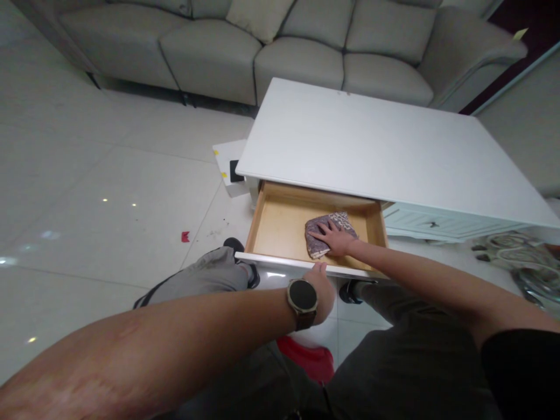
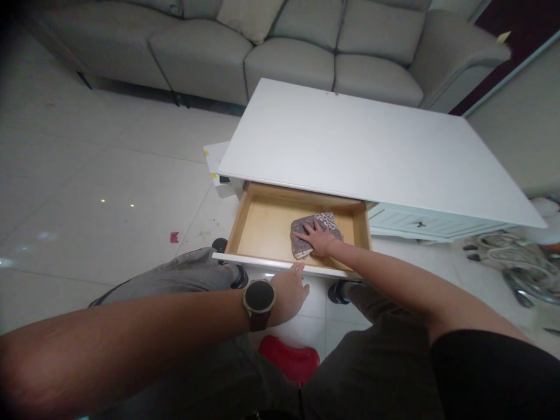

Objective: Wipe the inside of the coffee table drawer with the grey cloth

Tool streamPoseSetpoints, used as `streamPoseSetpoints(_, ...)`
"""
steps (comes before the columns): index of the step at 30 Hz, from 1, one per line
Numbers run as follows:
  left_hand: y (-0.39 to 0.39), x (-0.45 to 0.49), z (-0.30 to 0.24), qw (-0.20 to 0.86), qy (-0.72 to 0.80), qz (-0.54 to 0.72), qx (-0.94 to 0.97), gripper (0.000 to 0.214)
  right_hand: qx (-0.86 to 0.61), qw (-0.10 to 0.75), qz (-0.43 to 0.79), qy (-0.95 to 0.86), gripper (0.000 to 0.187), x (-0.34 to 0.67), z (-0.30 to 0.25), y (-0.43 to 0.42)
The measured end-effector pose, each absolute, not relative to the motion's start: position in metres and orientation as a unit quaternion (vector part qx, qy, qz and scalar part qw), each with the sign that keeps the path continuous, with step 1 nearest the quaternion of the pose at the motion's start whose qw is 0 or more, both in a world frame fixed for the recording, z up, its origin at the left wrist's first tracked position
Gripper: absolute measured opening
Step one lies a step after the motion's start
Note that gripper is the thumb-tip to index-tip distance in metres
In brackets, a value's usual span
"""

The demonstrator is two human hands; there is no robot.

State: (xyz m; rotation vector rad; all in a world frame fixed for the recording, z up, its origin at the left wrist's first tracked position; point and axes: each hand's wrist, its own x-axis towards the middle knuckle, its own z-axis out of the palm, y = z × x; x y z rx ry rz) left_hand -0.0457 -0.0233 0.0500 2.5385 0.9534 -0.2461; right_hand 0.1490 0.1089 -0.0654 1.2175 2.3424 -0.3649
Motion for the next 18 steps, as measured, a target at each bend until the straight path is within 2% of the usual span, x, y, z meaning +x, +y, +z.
streamPoseSetpoints(3,-0.021,-0.044,0.053,0.2,0.32,-0.118,0.919,0.036,0.501,0.23,-0.147,0.821,0.109,0.134,-0.084,0.115)
streamPoseSetpoints(8,-0.019,-0.045,0.058,0.187,0.31,-0.142,0.921,0.038,0.54,0.167,-0.15,0.811,0.1,0.091,-0.094,0.138)
streamPoseSetpoints(13,-0.02,-0.041,0.061,0.224,0.36,-0.157,0.892,0.039,0.538,0.107,-0.166,0.819,0.098,0.013,-0.099,0.165)
streamPoseSetpoints(16,-0.02,-0.037,0.059,0.249,0.428,-0.156,0.855,0.039,0.534,0.098,-0.188,0.818,0.091,-0.027,-0.099,0.181)
streamPoseSetpoints(18,-0.019,-0.036,0.057,0.257,0.409,-0.166,0.86,0.032,0.545,0.094,-0.194,0.81,0.083,-0.039,-0.098,0.188)
